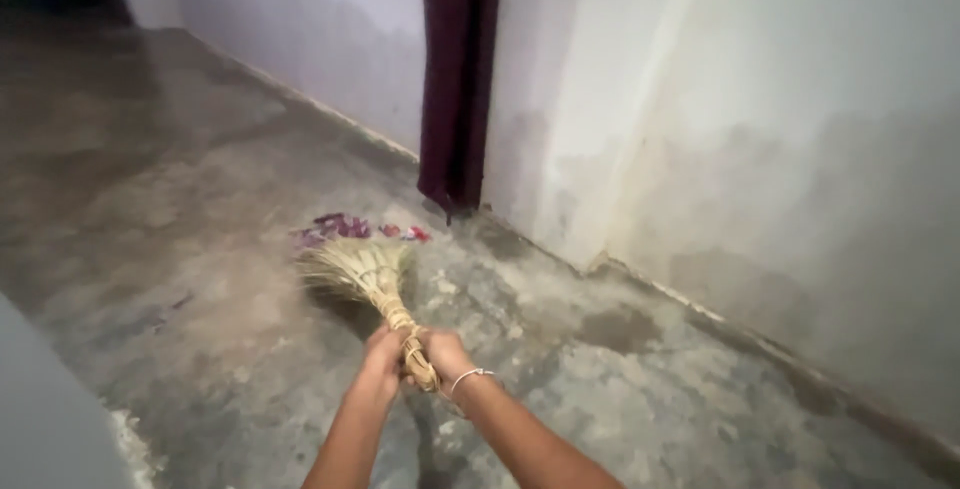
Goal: The person sweeps a concrete floor using a traditional straw broom, moving debris and small pieces of fabric toward a doorway. The camera follows the sweeping motion across the room.
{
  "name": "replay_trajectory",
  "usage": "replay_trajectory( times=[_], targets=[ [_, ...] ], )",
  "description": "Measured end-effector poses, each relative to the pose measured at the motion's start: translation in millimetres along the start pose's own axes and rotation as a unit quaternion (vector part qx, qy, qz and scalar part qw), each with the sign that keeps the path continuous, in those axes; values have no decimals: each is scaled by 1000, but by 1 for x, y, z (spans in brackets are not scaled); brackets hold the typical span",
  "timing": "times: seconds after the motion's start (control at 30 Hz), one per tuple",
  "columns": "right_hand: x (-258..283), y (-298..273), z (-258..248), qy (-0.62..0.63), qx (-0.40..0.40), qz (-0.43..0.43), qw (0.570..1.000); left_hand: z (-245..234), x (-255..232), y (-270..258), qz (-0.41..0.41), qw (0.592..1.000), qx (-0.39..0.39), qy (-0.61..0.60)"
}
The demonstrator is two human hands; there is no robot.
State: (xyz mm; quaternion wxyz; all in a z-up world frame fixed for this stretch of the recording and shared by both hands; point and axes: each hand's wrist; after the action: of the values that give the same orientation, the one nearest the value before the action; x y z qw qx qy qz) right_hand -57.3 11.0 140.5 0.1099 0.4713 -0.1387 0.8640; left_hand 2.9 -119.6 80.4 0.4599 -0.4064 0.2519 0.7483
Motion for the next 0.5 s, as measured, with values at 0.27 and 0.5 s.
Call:
replay_trajectory(
  times=[0.27,0.5],
  targets=[
    [38,-67,6,121,-150,-199,961,153,-59,-12,-82,988,74,112],
    [-14,-13,-34,185,-390,-108,896,107,17,56,-279,918,218,178]
  ],
)
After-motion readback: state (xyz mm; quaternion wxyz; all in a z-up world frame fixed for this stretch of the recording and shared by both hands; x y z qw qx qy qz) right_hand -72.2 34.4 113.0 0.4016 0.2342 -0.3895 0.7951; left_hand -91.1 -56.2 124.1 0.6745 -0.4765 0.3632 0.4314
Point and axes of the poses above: each hand's wrist, its own y-axis towards the middle knuckle, its own z-axis out of the palm, x = y × z, and after that the axes turned 14 degrees about x, right-handed
